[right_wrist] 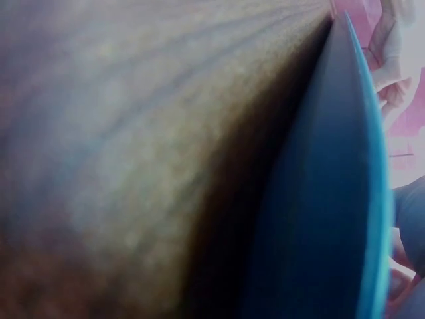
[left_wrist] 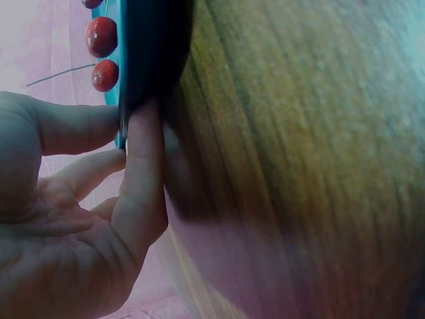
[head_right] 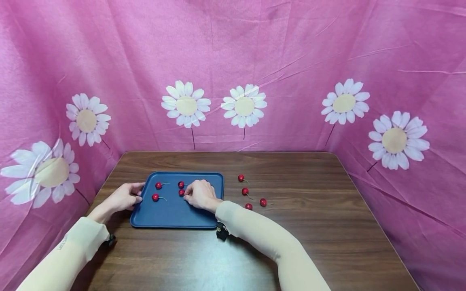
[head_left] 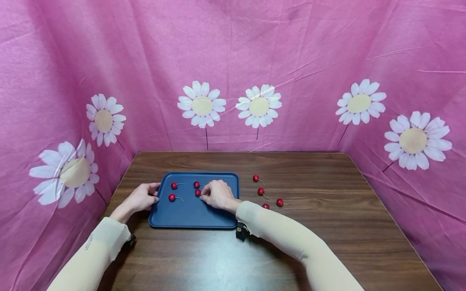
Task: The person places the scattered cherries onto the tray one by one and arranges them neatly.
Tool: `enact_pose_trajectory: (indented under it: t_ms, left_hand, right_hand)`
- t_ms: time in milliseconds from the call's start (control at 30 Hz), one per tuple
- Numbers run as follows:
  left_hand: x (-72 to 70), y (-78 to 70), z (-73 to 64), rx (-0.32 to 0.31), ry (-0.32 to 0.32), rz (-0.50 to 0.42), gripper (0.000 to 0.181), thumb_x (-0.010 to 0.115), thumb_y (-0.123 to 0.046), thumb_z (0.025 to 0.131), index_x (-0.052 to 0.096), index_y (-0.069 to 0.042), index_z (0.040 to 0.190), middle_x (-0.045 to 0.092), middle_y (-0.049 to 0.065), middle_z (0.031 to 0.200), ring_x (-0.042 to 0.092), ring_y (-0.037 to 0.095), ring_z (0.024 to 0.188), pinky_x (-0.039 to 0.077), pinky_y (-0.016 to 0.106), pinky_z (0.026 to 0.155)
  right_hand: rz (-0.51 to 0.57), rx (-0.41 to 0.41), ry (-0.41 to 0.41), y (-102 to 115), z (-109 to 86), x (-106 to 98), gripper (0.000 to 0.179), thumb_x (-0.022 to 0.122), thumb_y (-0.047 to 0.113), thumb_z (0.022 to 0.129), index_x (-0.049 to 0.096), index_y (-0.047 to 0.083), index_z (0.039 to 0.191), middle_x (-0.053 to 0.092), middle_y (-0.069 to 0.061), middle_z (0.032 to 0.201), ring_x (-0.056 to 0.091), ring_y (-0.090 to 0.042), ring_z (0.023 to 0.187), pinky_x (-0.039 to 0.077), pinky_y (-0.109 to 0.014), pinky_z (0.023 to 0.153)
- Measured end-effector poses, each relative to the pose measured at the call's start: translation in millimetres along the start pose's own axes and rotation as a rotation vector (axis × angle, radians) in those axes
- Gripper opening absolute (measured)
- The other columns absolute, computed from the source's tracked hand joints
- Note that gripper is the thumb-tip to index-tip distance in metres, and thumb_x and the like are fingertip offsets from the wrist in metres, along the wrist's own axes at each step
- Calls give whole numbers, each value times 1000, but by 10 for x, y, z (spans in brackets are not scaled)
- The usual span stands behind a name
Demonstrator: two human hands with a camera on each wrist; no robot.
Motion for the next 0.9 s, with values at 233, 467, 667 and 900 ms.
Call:
enact_pose_trajectory:
  t_ms: [233,467,667,900]
  left_hand:
    - [2,-1,-7,28,-14,-3,71,65,4,99,41,12,166,64,26,120,70,26,100,70,44,75]
    - [-1,0,-15,45,-18,-5,72,66,5,97,42,13,165,65,26,118,70,24,96,69,43,73]
    - [11,3,-11,48,-11,3,72,65,3,98,42,12,166,65,26,121,69,24,97,69,42,74]
    - [3,0,-24,47,-17,11,71,66,4,98,43,12,165,64,27,121,69,26,98,69,42,73]
  right_hand:
    - [-32,7,-11,12,48,23,9,84,33,97,91,30,94,81,14,88,67,-2,81,56,-28,69]
    - [-37,39,30,101,98,50,27,85,49,94,90,28,109,77,14,91,62,-4,80,47,-25,65]
    - [-91,-5,57,133,101,69,25,87,50,96,90,31,113,80,12,100,65,-3,86,49,-22,67]
    - [-90,-65,76,133,96,45,23,85,43,96,90,31,115,81,9,105,68,-4,91,53,-23,70]
Point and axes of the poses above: each hand's wrist, its own z-axis towards the middle knuckle, its own x-axis out of the palm, y = z × x, the point moved 1 cm from there along z, towards the middle knuckle
